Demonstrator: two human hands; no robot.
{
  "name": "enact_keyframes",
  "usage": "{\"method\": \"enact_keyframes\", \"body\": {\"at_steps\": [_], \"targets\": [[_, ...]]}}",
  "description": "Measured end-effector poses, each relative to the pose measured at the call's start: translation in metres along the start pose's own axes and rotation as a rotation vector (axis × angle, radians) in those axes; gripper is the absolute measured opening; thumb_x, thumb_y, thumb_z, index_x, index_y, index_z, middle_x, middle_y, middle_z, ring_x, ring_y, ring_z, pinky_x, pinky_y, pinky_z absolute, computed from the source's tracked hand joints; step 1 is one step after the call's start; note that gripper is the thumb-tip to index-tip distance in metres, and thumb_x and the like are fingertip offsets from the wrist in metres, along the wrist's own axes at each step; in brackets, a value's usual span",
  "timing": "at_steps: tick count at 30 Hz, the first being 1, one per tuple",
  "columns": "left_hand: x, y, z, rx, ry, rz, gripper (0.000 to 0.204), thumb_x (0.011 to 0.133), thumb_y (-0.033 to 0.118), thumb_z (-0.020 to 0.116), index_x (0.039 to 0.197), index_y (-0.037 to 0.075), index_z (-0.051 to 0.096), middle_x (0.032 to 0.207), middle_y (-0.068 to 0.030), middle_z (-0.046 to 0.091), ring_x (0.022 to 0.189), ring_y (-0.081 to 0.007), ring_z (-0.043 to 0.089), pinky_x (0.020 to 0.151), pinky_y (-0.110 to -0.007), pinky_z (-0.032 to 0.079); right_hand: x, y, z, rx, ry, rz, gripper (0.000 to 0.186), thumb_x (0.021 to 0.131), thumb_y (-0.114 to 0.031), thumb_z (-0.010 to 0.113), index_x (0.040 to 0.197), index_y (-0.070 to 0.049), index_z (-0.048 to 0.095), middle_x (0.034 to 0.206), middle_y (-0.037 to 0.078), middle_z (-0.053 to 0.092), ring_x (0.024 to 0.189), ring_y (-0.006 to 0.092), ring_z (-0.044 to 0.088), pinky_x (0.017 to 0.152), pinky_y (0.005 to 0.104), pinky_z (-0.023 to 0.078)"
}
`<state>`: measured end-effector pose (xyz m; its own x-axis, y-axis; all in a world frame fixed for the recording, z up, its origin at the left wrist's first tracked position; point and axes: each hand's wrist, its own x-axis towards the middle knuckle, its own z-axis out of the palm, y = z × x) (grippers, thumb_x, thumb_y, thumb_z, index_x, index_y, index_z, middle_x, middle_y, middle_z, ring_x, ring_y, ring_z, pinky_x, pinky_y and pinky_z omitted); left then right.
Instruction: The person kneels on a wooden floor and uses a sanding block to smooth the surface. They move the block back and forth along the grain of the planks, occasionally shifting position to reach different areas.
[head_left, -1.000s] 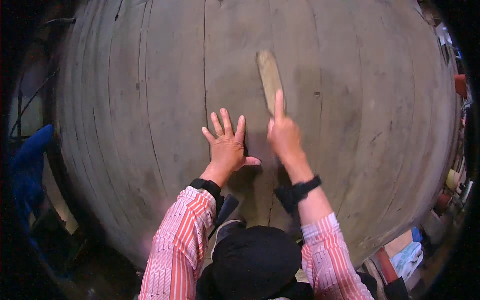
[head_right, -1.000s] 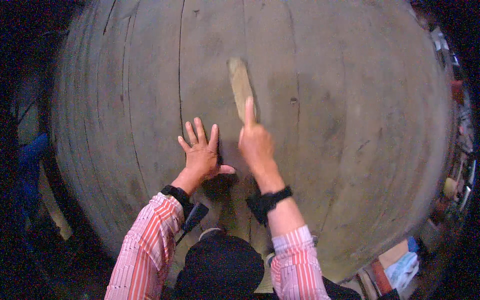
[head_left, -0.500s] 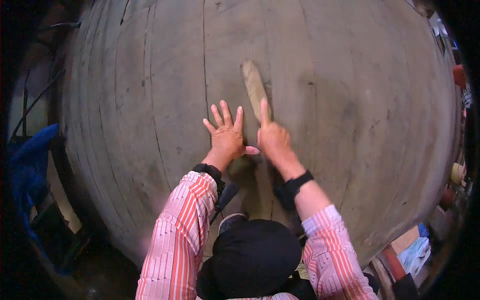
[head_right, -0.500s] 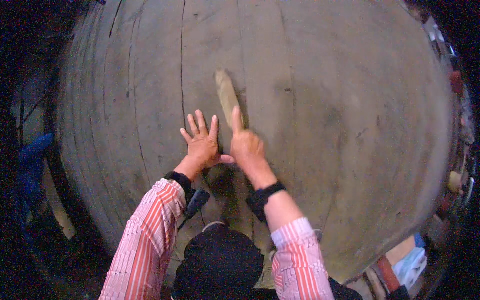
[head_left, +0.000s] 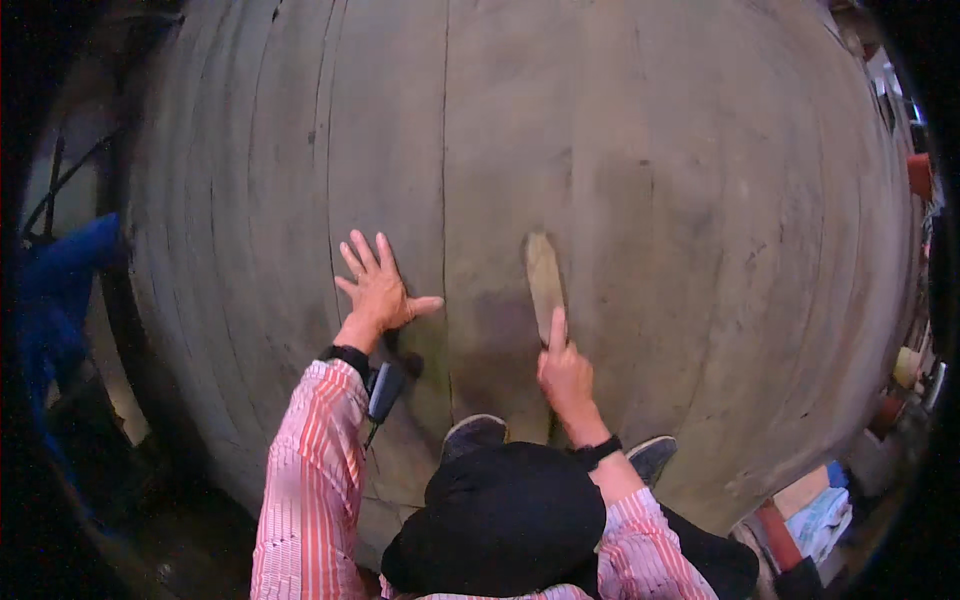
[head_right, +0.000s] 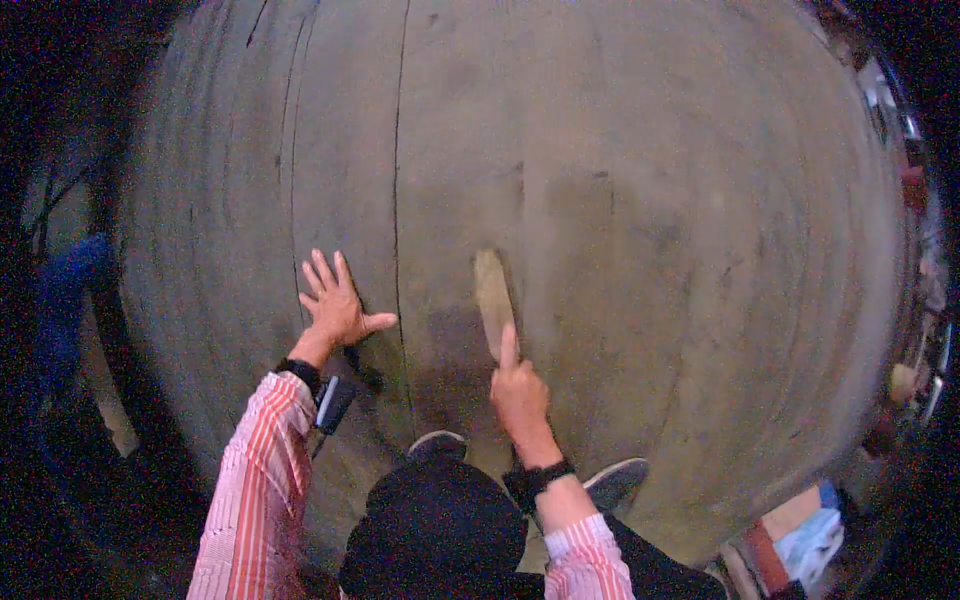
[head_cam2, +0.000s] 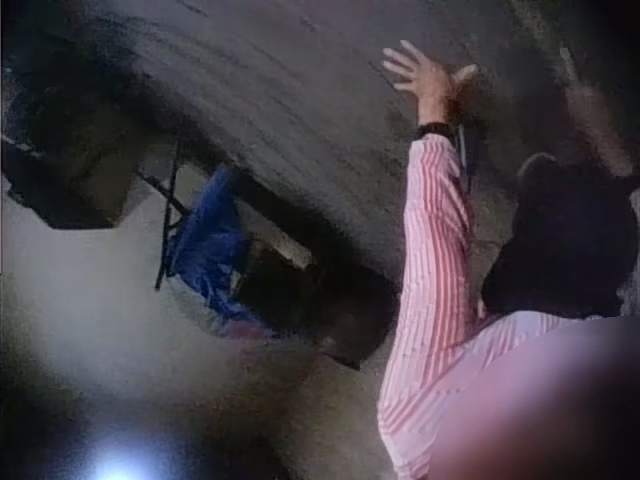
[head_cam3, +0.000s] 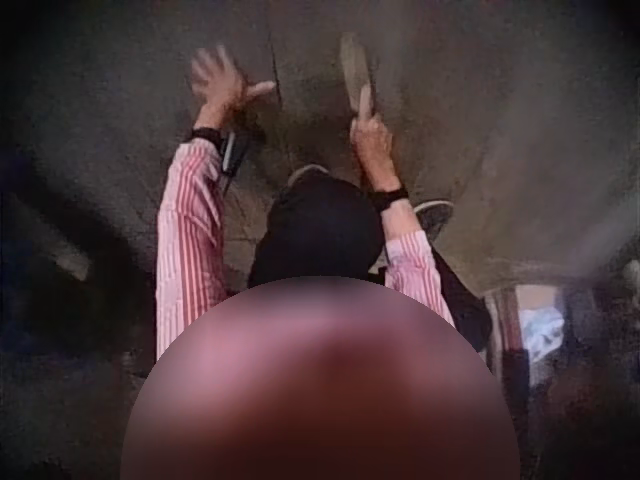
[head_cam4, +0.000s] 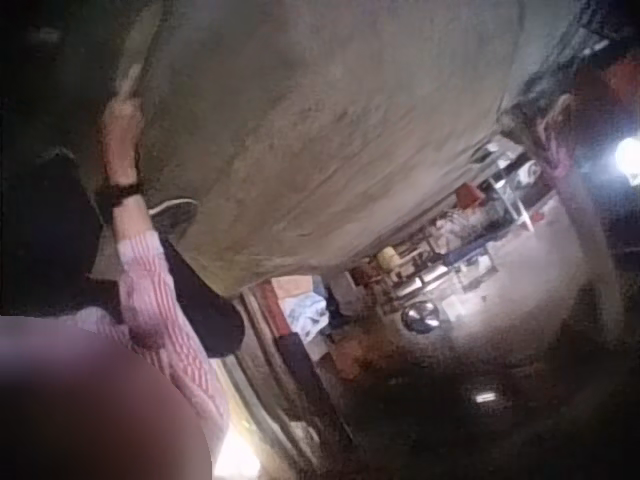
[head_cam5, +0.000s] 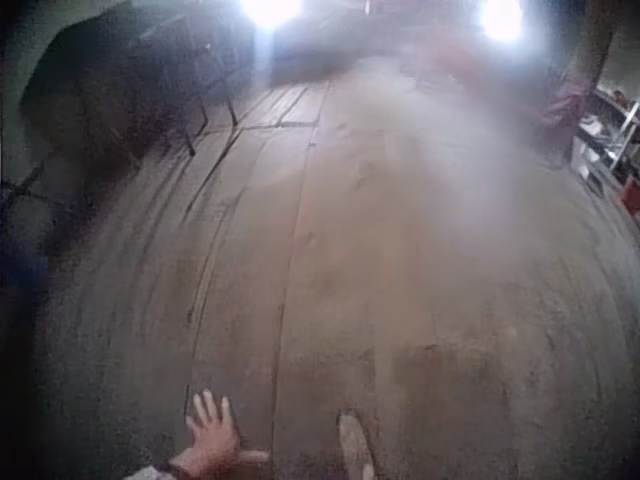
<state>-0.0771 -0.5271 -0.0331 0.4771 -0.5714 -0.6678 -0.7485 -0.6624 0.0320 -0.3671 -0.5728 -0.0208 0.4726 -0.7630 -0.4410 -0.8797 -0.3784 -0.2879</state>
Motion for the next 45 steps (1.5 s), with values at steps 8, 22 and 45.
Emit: {"method": "enact_keyframes", "body": {"at_steps": [8, 22, 45], "targets": [[-0.001, 0.011, -0.002, -0.009, -0.057, -0.006, 0.137, 0.052, 0.072, 0.071, 0.145, -0.001, 0.003, 0.146, -0.0319, -0.014, 0.134, -0.0505, -0.013, 0.096, -0.073, 0.015, 0.212, -0.041, -0.076, 0.017, 0.026, -0.02, 0.078, 0.085, -0.013, 0.05, 0.146, -0.01, 0.001, 0.077, 0.024, 0.063, 0.071, 0.0387, 0.063, 0.064, 0.0474, 0.049], [-0.001, 0.015, 0.006, -0.065, 0.013, -0.004, 0.134, 0.049, 0.073, 0.07, 0.147, 0.007, 0.009, 0.149, -0.0264, -0.011, 0.136, -0.0493, -0.009, 0.096, -0.073, 0.016, 0.033, -0.017, -0.017, -0.096, -0.131, -0.028, 0.083, 0.08, -0.015, 0.054, 0.144, 0.002, 0.004, 0.062, 0.021, 0.06, 0.052, 0.0364, 0.058, 0.05, 0.0473, 0.048], [0.0, 0.017, 0.006, -0.07, 0.016, -0.008, 0.14, 0.043, 0.077, 0.069, 0.146, 0.004, 0.008, 0.149, -0.0272, -0.012, 0.135, -0.0494, -0.012, 0.095, -0.075, 0.014, 0.01, -0.02, -0.022, -0.046, -0.153, -0.043, 0.08, 0.079, -0.013, 0.052, 0.144, 0.001, 0.007, 0.063, 0.023, 0.059, 0.054, 0.0382, 0.059, 0.049, 0.0476, 0.048]]}}
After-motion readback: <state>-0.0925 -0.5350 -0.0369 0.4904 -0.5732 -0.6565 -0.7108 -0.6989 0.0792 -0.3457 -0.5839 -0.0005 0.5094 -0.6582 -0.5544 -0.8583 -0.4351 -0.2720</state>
